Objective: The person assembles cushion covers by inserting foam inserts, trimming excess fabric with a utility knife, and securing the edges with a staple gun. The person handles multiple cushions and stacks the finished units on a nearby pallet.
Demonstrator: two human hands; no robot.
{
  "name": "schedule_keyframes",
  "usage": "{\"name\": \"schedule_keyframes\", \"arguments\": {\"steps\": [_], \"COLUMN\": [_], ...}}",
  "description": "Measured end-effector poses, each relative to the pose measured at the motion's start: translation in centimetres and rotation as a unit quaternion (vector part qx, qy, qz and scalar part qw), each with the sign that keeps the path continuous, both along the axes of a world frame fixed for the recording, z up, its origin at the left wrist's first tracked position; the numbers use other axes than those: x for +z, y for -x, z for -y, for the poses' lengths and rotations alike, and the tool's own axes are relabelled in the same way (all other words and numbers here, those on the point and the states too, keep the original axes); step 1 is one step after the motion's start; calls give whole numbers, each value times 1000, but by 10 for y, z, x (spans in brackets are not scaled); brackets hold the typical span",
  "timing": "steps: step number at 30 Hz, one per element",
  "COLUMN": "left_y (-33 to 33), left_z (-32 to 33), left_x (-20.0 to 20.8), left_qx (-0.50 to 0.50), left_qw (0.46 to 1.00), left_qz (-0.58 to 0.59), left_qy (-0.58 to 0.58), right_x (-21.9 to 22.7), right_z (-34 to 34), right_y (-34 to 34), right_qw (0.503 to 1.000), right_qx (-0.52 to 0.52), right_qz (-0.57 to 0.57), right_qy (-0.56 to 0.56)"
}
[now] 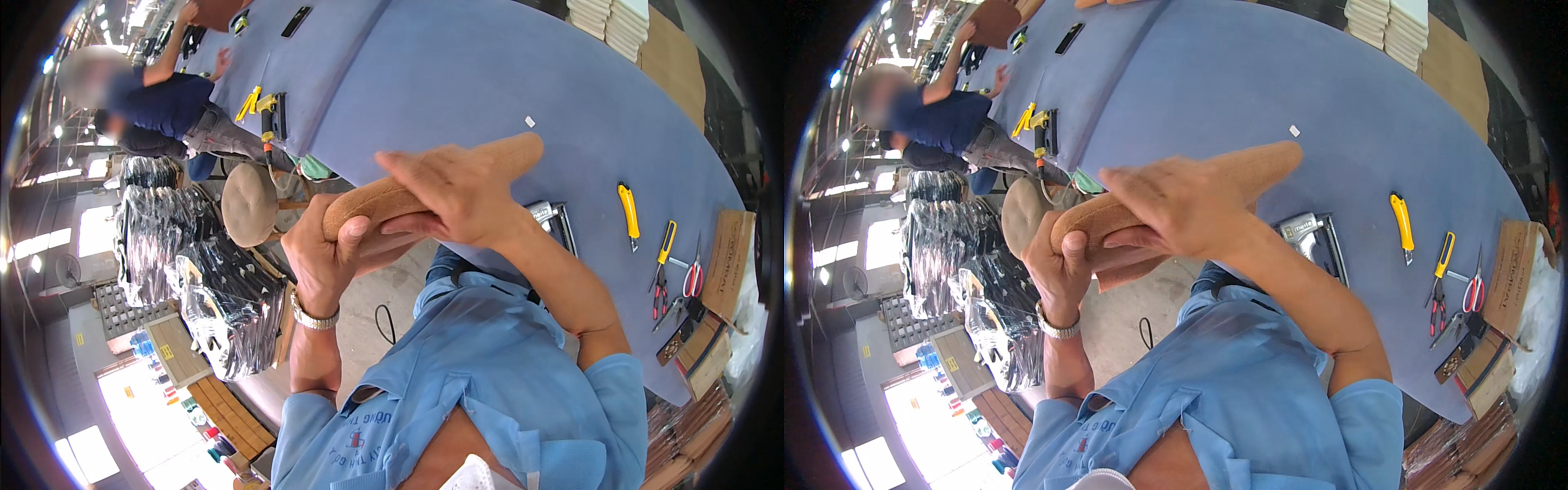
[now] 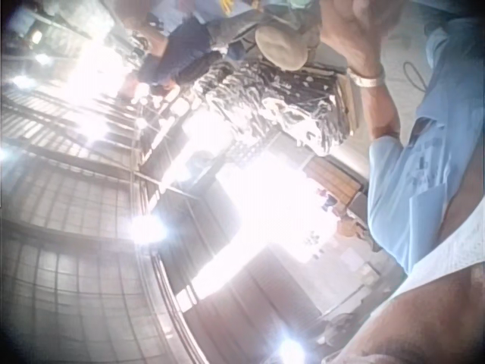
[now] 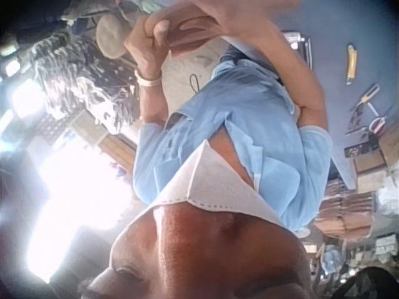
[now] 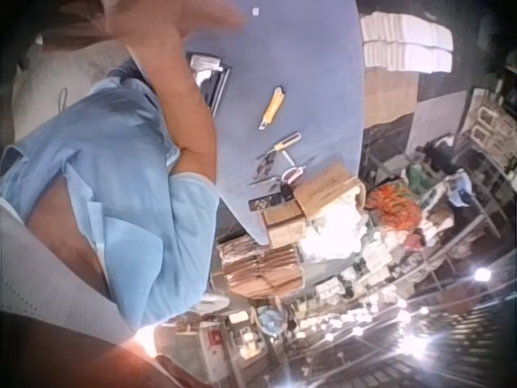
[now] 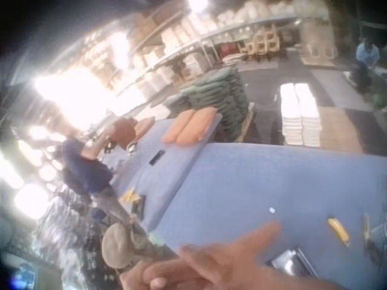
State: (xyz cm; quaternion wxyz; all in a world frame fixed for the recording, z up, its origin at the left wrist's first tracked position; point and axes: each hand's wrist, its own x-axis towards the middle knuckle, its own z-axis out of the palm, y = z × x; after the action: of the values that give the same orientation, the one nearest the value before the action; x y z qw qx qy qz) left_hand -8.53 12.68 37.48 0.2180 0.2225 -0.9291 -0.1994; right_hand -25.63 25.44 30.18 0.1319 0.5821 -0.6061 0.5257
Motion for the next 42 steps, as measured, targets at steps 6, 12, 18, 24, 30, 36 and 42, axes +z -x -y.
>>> {"name": "schedule_keyframes", "arguments": {"steps": [6, 12, 18, 24, 30, 36, 42], "left_y": [15, 23, 9, 12, -9, -48, -63], "left_z": [-5, -11, -7, 3, 2, 2, 4], "left_x": [8, 19, 11, 10, -1, -25, -44], "left_qx": [18, -33, -103, -232, -167, 56, 119], "left_qw": [1000, 993, 991, 972, 983, 953, 844], "left_qz": [-8, -15, 15, -7, -9, -74, -172], "left_qy": [-20, -109, -85, -26, -81, -287, -494], "right_x": [-53, -92, 13, 52, -24, -156, -196], "right_z": [-15, -50, -69, -53, -56, -89, -72], "right_y": [37, 65, 82, 55, 42, 23, -68], "right_qw": [995, 978, 969, 952, 926, 827, 527], "right_qx": [-67, -134, 69, 194, 64, -213, -80], "right_qz": [71, 134, 171, 72, 342, 514, 797], "right_qy": [-4, -92, -164, -227, -146, -83, -283]}}
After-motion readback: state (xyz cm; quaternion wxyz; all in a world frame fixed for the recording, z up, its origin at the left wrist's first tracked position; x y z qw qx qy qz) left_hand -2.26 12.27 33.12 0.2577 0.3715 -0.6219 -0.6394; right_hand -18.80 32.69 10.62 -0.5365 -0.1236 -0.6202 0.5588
